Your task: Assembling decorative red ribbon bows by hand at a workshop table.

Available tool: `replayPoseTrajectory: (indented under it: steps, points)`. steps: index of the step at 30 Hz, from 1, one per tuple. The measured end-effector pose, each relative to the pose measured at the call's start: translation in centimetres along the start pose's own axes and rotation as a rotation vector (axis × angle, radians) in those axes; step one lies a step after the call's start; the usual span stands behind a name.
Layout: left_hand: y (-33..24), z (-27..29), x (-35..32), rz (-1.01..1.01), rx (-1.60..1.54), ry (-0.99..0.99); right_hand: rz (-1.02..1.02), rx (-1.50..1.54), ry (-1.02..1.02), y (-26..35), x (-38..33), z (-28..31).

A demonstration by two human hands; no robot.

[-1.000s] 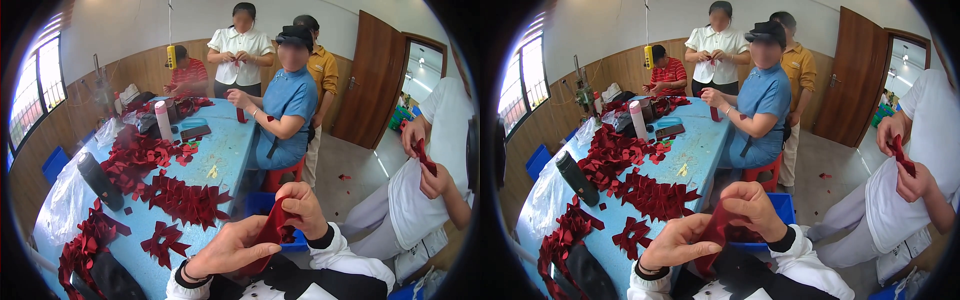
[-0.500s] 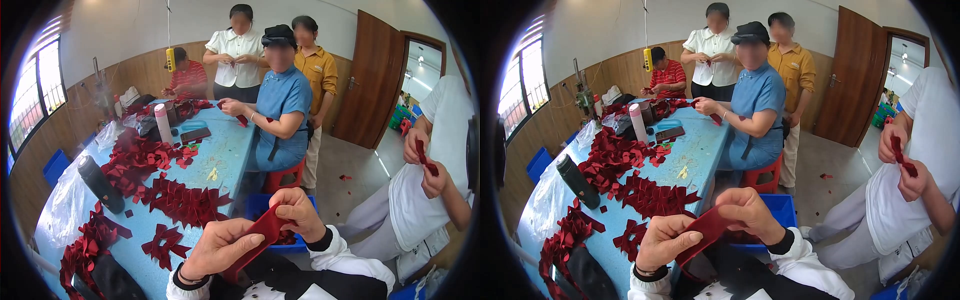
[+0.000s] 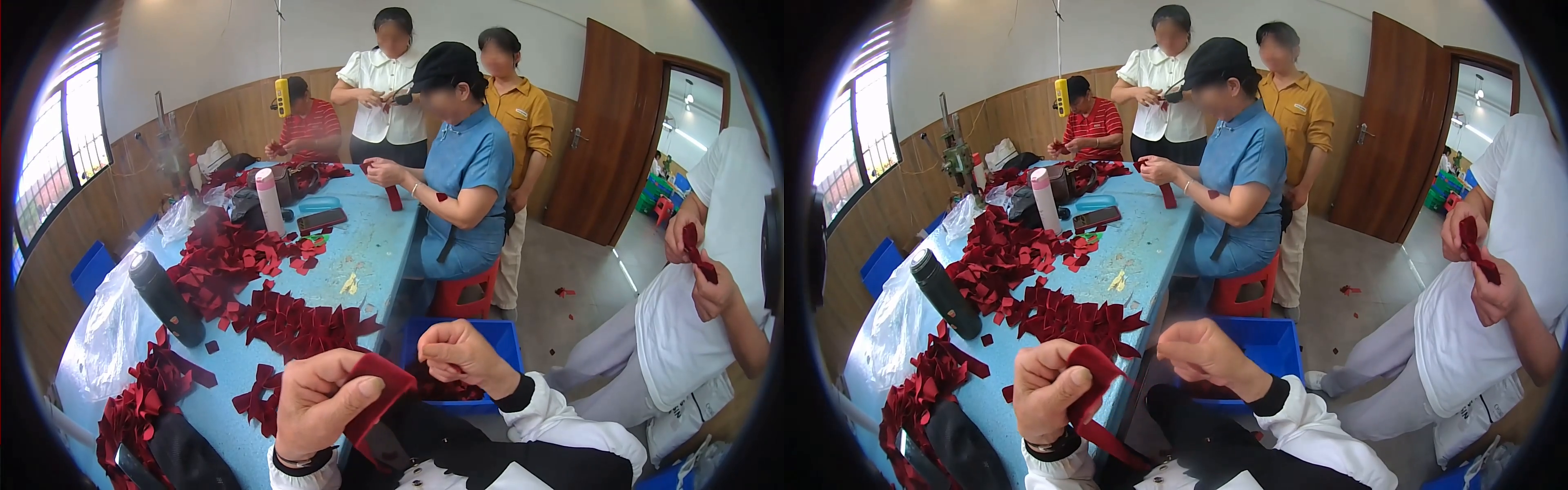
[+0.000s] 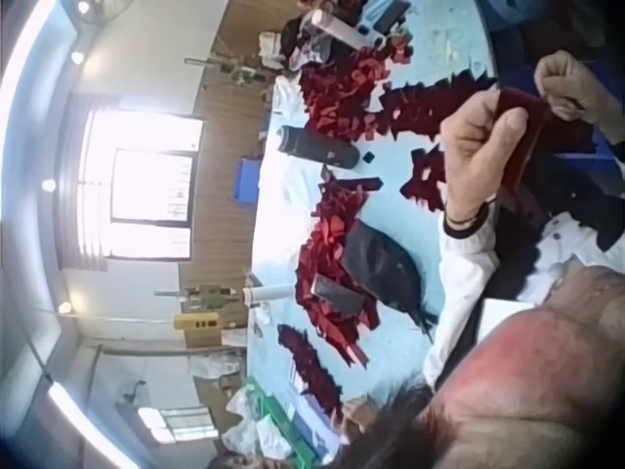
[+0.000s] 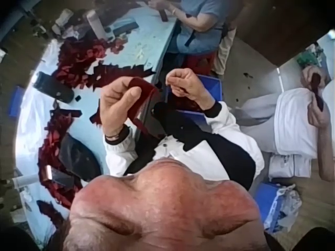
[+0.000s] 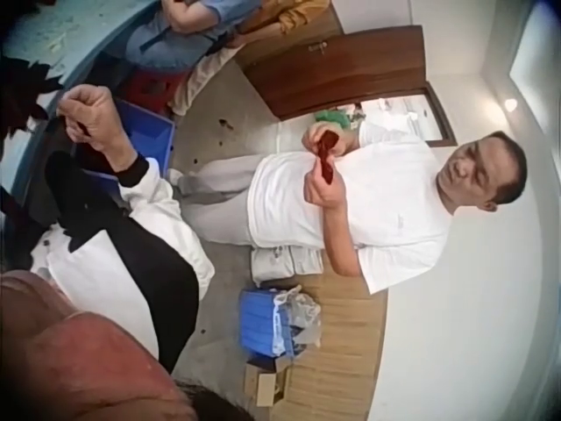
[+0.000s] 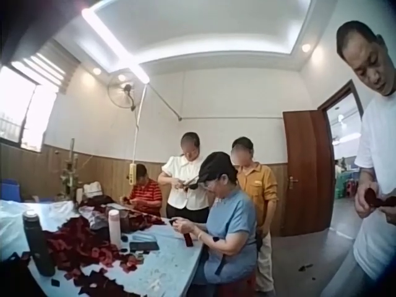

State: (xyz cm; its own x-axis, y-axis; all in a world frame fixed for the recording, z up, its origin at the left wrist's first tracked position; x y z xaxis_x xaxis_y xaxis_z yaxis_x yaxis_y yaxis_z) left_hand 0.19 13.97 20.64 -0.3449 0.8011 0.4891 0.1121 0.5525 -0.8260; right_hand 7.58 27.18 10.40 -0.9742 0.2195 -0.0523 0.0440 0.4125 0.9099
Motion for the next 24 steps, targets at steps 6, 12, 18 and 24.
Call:
replayPoseTrajectory:
  steps: [6, 12, 18, 24]
  points:
    - [-2.4, 2.6, -0.8, -0.243, -0.037, -0.154, -0.440, -0.149, -0.116, -14.8, 1.4, 4.4]
    - [-4.3, 2.9, -1.4, -0.367, -0.137, -0.141, -0.755, -0.059, -0.185, -30.2, -1.9, 10.2]
    - [-4.1, 3.3, -1.4, -0.392, -0.126, -0.136, -0.785, 0.052, -0.224, -30.4, -2.0, 12.1]
    - [-3.7, 3.2, -1.1, -0.399, -0.119, -0.096, -0.832, 0.126, -0.264, -30.3, -2.1, 13.2]
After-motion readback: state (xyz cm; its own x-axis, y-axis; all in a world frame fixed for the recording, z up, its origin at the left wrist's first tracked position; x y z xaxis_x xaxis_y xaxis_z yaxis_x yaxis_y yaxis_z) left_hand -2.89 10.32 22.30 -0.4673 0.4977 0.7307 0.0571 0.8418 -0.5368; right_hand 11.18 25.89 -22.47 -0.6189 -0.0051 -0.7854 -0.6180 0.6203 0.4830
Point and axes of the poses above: each hand's wrist, its own x-axis towards the middle knuckle, its own z-axis out of the back of the hand, y = z × x, the point moved 10 cm from there along x, towards the middle knuckle, and after that the axes turned 9 degrees about -z, right-handed, at the moved point
